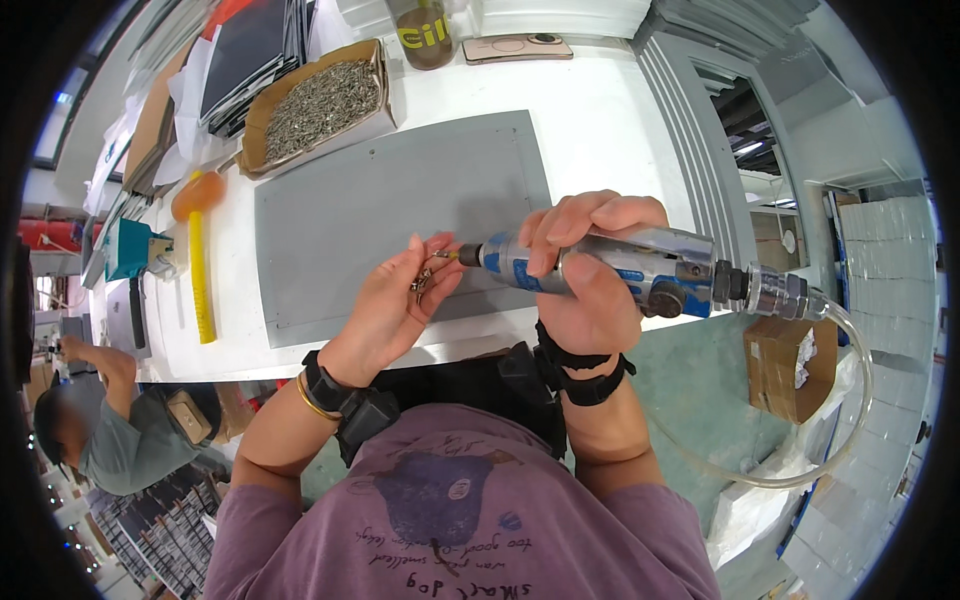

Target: Assembling a metal panel into a frame and securing it with screws using a pneumatic screwdriver.

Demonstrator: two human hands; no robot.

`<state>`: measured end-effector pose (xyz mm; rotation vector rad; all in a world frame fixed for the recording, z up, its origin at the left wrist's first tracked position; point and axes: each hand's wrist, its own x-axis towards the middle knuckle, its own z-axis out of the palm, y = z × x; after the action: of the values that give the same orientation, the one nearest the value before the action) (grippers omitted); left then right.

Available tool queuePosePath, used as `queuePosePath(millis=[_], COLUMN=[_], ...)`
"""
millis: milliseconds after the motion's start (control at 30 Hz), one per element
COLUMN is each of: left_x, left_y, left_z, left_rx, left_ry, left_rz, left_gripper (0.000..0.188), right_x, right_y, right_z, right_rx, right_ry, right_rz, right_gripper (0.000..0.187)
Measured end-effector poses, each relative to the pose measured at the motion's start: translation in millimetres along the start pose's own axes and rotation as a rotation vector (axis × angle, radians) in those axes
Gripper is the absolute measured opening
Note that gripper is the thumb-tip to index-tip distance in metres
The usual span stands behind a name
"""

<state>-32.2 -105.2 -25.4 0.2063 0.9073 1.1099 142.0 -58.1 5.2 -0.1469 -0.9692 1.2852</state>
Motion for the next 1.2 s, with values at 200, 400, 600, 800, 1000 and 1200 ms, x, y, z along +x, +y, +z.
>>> queuePosePath(millis=[200, 400, 600, 800, 1000, 1200], left_x=[32.9, 92.4, 117.8, 119.2, 113.4, 91.1], left_y=[17.7, 40.8, 54.8, 52.7, 38.9, 26.7], left_z=[-30.7, -18.8, 1.1, 6.5, 6.6, 4.9], left_rx=[0.407, 1.831, 2.145, 2.163, 2.218, 2.133], left_ry=[-0.141, 0.023, -0.062, -0.104, -0.034, -0.224], left_rz=[-0.091, 0.998, 0.687, 0.559, 0.525, 0.604], left_gripper=[0.035, 0.039, 0.074, 0.085, 0.089, 0.098], right_x=[10.8, 23.5, 33.7, 44.7, 55.1, 60.9], right_y=[-5.6, -5.5, 1.1, 10.9, 19.7, 21.9], right_z=[-8.6, -21.6, -37.7, -42.6, -41.0, -41.5], right_rx=[-0.045, -0.199, -0.319, -0.370, -0.448, -0.484], right_ry=[0.013, -0.020, -0.063, -0.004, 0.000, -0.021], right_rz=[-0.034, -0.048, 0.020, 0.055, 0.068, 0.109], right_gripper=[0.029, 0.029, 0.028, 0.029, 0.024, 0.024])
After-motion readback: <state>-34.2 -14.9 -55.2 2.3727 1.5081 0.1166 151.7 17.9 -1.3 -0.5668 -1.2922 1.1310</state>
